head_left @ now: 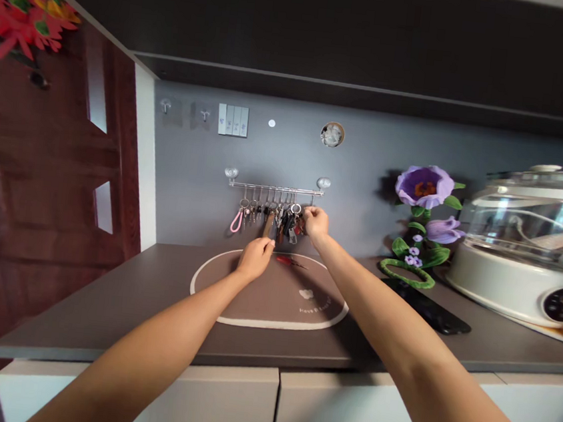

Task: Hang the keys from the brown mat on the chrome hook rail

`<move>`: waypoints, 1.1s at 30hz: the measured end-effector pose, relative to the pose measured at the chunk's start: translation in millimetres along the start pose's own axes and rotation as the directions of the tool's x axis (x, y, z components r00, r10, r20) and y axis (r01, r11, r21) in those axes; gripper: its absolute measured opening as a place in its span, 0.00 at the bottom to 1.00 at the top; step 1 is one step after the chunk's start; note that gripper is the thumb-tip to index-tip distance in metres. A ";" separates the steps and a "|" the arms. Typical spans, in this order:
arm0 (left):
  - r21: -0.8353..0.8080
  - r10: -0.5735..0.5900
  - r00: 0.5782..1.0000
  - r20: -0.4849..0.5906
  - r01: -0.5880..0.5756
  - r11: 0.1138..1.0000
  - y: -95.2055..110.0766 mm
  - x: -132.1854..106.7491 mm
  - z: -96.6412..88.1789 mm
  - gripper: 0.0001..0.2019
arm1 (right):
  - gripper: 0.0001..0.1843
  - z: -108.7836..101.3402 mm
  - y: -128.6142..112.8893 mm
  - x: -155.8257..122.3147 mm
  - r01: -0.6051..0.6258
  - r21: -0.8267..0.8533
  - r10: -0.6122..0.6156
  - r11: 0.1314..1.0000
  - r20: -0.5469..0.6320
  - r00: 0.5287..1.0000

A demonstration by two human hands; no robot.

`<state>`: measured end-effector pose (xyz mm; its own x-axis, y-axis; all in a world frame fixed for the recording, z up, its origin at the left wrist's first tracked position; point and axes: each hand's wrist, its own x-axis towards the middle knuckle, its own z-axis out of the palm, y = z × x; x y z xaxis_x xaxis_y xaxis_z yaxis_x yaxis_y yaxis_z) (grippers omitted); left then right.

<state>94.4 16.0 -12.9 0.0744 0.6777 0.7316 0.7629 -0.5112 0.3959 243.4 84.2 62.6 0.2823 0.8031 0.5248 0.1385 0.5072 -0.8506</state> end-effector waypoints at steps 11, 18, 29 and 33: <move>-0.003 0.015 0.998 0.066 -0.015 1.000 -6.2 -0.9 2.8 0.12 | 0.07 -17.8 40.0 -49.9 -0.016 -0.070 0.032 0.997 0.243 0.969; -0.007 0.031 0.990 0.136 -0.030 1.000 -8.4 -1.2 5.0 0.10 | 0.06 -24.1 63.0 -51.9 0.141 -0.479 0.056 0.867 0.374 0.926; -0.018 0.022 0.980 0.198 -0.019 1.000 -6.1 -2.5 3.7 0.09 | 0.08 -19.9 63.2 -55.4 0.284 -0.698 0.050 0.657 0.416 0.908; -0.032 0.002 0.976 0.217 0.005 0.999 -7.0 -2.7 4.5 0.08 | 0.09 -19.1 64.7 -54.3 0.293 -0.712 0.064 0.638 0.428 0.901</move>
<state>91.7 20.1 -20.2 0.2135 0.7752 0.5946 0.7425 -0.5243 0.4169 255.2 67.4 -21.5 -0.1431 0.8902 0.4324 0.8469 0.3363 -0.4120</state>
